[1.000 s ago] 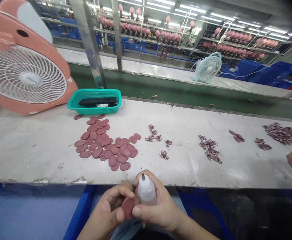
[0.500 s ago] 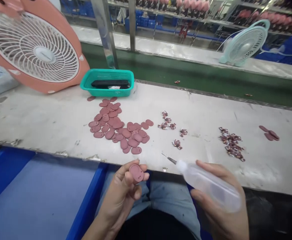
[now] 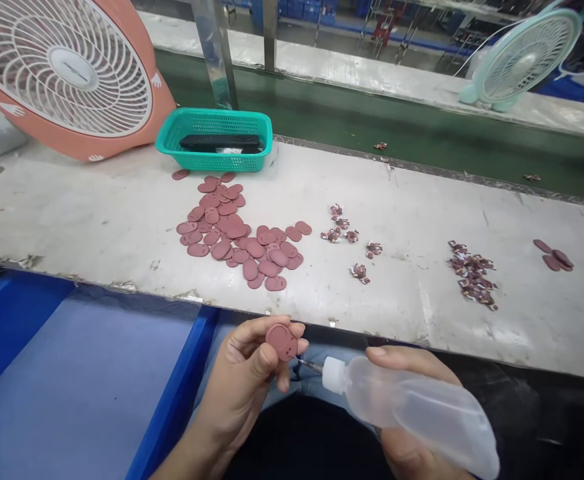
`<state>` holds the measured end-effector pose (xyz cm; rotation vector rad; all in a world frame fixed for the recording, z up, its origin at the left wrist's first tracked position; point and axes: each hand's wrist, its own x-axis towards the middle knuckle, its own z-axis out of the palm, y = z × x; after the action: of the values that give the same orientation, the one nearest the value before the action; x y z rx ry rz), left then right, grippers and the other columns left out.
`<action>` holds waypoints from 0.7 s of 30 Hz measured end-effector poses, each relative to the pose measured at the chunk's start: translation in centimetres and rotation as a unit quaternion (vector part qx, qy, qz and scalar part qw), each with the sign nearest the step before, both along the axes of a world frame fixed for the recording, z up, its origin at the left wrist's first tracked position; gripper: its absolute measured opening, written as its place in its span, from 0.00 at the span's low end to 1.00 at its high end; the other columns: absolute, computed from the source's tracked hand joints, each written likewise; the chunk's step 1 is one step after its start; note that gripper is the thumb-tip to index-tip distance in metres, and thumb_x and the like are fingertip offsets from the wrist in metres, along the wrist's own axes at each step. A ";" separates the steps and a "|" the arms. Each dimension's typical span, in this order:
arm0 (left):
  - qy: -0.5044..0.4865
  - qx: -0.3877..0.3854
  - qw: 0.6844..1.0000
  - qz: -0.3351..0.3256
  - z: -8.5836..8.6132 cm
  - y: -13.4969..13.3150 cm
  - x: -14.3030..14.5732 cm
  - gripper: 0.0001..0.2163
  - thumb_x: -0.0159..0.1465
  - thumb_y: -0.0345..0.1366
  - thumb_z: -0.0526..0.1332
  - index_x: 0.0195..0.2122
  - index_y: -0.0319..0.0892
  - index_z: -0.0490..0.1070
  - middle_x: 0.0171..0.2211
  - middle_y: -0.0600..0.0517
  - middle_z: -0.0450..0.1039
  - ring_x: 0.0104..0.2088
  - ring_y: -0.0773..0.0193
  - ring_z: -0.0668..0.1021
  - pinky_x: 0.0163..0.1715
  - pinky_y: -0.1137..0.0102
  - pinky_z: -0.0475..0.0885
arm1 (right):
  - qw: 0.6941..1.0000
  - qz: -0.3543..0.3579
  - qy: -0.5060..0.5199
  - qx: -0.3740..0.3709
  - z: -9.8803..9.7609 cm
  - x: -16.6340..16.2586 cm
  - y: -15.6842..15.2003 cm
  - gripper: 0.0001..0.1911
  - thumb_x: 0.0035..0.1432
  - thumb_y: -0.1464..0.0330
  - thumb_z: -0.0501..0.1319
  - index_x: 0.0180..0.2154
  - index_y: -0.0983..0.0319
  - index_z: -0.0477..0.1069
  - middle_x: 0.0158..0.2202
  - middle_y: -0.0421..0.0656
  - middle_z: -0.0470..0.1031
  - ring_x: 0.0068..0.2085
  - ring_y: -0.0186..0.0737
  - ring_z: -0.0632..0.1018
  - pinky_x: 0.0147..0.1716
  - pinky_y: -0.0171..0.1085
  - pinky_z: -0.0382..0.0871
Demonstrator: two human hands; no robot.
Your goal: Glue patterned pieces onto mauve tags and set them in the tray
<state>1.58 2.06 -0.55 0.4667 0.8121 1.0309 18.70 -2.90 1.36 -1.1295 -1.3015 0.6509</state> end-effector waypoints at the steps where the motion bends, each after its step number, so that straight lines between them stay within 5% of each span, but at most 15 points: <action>1: -0.001 0.005 1.000 -0.002 0.0 0.0 0.0 0.14 0.48 0.45 0.76 0.36 0.48 0.84 0.34 0.48 0.84 0.32 0.59 0.84 0.17 0.80 0.70 | 1.000 -0.001 -0.002 0.004 -0.1 0.0 0.0 0.21 0.60 0.50 0.64 0.50 0.52 0.72 0.19 0.35 0.70 0.12 0.31 0.63 0.09 0.34 0.59; 6: -0.002 0.016 1.000 -0.007 0.0 -0.1 -0.1 0.13 0.51 0.44 0.75 0.37 0.49 0.84 0.35 0.49 0.85 0.33 0.61 0.85 0.18 0.83 0.71 | 0.999 -0.026 -0.018 0.000 -0.2 -0.2 0.1 0.22 0.59 0.49 0.64 0.48 0.54 0.73 0.28 0.40 0.78 0.14 0.32 0.69 0.12 0.34 0.66; 16: -0.003 0.024 1.000 -0.008 0.1 -0.2 -0.1 0.12 0.51 0.44 0.75 0.36 0.49 0.84 0.34 0.50 0.85 0.32 0.61 0.85 0.18 0.84 0.71 | 0.999 -0.041 0.007 -0.025 -0.1 -0.4 -0.3 0.20 0.56 0.50 0.66 0.46 0.52 0.75 0.25 0.37 0.75 0.13 0.32 0.67 0.11 0.35 0.64; 21: -0.008 0.026 1.000 -0.010 0.1 -0.2 -0.1 0.13 0.50 0.44 0.75 0.36 0.48 0.84 0.34 0.49 0.85 0.32 0.61 0.85 0.17 0.83 0.71 | 0.997 -0.054 -0.058 0.004 0.8 -0.2 0.0 0.16 0.60 0.52 0.64 0.44 0.55 0.75 0.26 0.39 0.77 0.19 0.36 0.75 0.15 0.34 0.71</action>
<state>1.49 1.86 -0.48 0.5097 0.7671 1.0378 18.54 -2.85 2.19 -1.2376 -1.3300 0.5054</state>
